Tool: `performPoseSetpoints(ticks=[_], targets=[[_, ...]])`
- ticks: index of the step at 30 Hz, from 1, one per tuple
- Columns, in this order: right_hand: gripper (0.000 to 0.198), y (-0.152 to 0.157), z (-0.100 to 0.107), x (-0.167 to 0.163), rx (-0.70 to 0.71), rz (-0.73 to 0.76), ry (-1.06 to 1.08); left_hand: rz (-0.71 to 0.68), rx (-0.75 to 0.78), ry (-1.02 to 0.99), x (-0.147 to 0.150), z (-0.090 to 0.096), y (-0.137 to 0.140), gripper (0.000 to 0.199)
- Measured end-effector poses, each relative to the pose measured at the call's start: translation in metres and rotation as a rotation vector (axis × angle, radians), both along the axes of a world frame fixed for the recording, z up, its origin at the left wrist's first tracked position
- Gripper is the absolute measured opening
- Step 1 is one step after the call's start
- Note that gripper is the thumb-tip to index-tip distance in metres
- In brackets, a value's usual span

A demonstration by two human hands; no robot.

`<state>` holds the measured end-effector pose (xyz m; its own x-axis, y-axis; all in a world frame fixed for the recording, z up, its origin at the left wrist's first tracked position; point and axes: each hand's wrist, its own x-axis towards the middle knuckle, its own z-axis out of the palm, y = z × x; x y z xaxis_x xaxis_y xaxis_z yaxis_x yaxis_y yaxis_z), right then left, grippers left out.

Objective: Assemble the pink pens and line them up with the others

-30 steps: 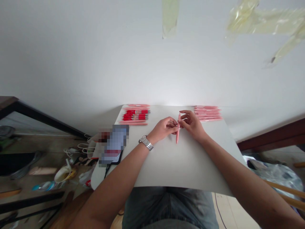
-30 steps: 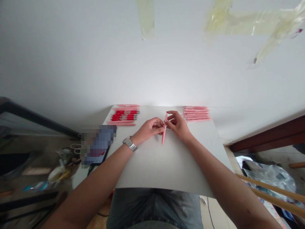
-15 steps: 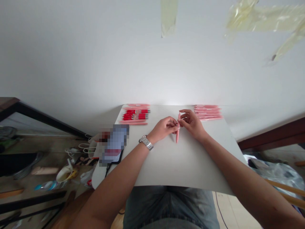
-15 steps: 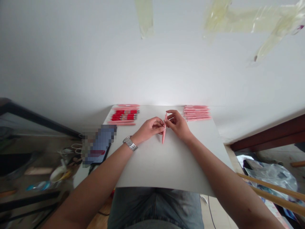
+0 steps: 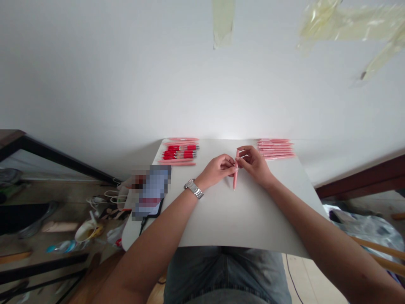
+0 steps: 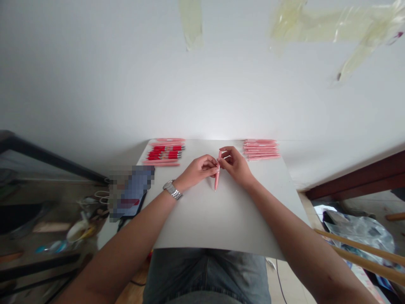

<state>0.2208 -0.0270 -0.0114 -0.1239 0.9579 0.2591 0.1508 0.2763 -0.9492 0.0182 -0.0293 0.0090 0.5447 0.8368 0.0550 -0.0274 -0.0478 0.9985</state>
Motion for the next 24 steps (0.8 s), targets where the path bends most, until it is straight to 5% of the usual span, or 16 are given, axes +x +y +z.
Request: performPoseSetpoints(ticks=[24], targets=[[0.054,-0.0020,0.0005,0.0012,-0.014,0.019,-0.011,0.011,0.004,-0.006,0.0002,-0.0013,0.0006,0.038]])
